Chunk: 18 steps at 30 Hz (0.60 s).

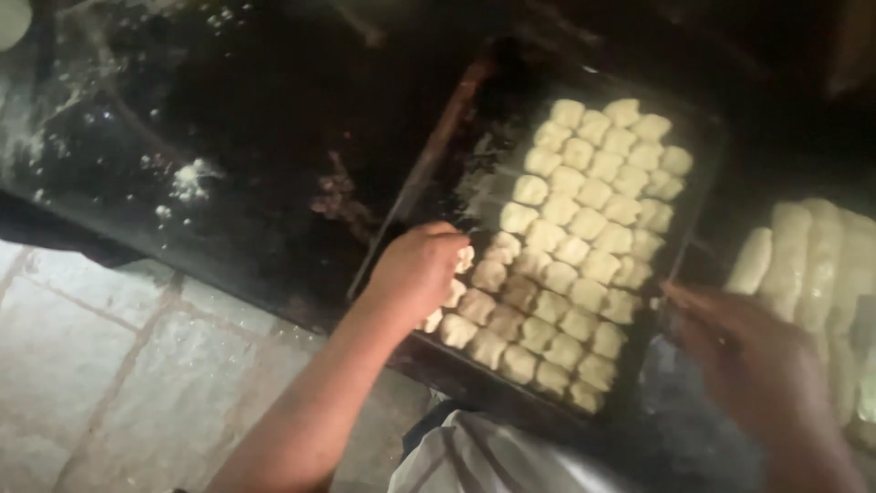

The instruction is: The baker is manually shaping small pieces of dough and arranging them neatly on a metal baking tray.

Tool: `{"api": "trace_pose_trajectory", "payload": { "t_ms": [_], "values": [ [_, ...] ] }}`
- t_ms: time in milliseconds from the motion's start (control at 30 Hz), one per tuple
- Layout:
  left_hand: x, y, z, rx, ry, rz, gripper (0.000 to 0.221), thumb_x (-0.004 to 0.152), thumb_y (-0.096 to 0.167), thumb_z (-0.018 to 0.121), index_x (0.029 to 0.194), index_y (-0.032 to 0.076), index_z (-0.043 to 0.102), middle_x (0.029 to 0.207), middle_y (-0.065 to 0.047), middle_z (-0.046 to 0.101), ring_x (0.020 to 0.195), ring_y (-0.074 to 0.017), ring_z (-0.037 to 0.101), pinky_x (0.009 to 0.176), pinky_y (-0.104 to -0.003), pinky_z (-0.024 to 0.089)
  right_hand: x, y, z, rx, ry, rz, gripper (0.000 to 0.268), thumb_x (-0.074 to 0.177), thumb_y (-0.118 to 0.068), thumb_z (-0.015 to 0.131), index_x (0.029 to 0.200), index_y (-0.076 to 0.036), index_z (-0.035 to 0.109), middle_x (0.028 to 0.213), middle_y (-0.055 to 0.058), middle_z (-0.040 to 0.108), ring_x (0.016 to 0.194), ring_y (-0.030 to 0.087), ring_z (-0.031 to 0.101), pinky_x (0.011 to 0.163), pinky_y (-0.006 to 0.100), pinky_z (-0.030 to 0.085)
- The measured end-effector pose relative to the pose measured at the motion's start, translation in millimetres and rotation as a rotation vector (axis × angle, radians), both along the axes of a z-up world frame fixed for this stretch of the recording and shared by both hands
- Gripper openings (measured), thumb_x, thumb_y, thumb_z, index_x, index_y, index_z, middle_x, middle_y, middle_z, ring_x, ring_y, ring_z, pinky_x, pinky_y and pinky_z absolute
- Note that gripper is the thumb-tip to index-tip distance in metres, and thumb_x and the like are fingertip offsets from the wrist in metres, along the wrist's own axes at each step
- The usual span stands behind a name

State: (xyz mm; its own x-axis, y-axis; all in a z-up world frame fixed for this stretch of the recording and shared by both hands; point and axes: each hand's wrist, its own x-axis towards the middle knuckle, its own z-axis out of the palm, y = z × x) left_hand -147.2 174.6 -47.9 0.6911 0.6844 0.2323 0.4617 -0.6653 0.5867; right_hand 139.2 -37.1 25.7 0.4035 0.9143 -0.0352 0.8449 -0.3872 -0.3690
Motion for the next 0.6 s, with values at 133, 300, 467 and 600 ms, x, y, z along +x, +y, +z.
{"api": "trace_pose_trajectory", "payload": {
  "t_ms": [133, 300, 467, 600],
  "values": [
    [5.3, 0.0, 3.3, -0.024, 0.103, -0.027, 0.028, 0.077, -0.007, 0.059, 0.098, 0.003, 0.075, 0.106, -0.013, 0.074, 0.097, -0.0343, 0.069, 0.082, -0.045, 0.054, 64.5, -107.8, -55.6, 0.283, 0.097, -0.186, 0.028, 0.101, -0.024, 0.067, 0.127, -0.015, 0.073, 0.108, 0.009, 0.076, 0.085, 0.017, 0.071, 0.072, 0.031, 0.058],
    [2.8, -9.9, -4.2, 0.107, 0.228, -0.018, 0.024, 0.084, 0.003, 0.059, 0.104, 0.006, 0.072, 0.108, -0.012, 0.073, 0.102, -0.0324, 0.068, 0.09, -0.045, 0.053, 180.1, -214.7, -113.0, 0.25, 0.155, -0.419, 0.019, 0.115, -0.019, 0.063, 0.128, -0.007, 0.07, 0.101, 0.018, 0.074, 0.09, 0.029, 0.071, 0.079, 0.04, 0.057],
    [27.5, -36.4, 0.2, 0.263, 0.359, 0.107, 0.033, 0.092, 0.026, 0.063, 0.12, 0.009, 0.067, 0.123, -0.013, 0.073, 0.124, -0.0378, 0.056, 0.107, -0.051, 0.042, 262.9, -171.2, -53.8, 0.122, -0.393, -0.357, 0.028, 0.113, -0.027, 0.056, 0.134, -0.019, 0.072, 0.125, 0.015, 0.072, 0.114, 0.038, 0.069, 0.101, 0.048, 0.055],
    [61.1, -62.8, 19.2, 0.305, 0.339, 0.201, 0.066, 0.092, 0.035, 0.066, 0.148, 0.006, 0.049, 0.131, -0.026, 0.061, 0.141, -0.0467, 0.042, 0.114, -0.055, 0.035, 359.6, -101.1, -62.8, -0.031, -0.338, -0.225, 0.044, 0.107, -0.033, 0.056, 0.148, -0.018, 0.059, 0.148, 0.024, 0.055, 0.13, 0.043, 0.054, 0.106, 0.052, 0.043]
  ]
}}
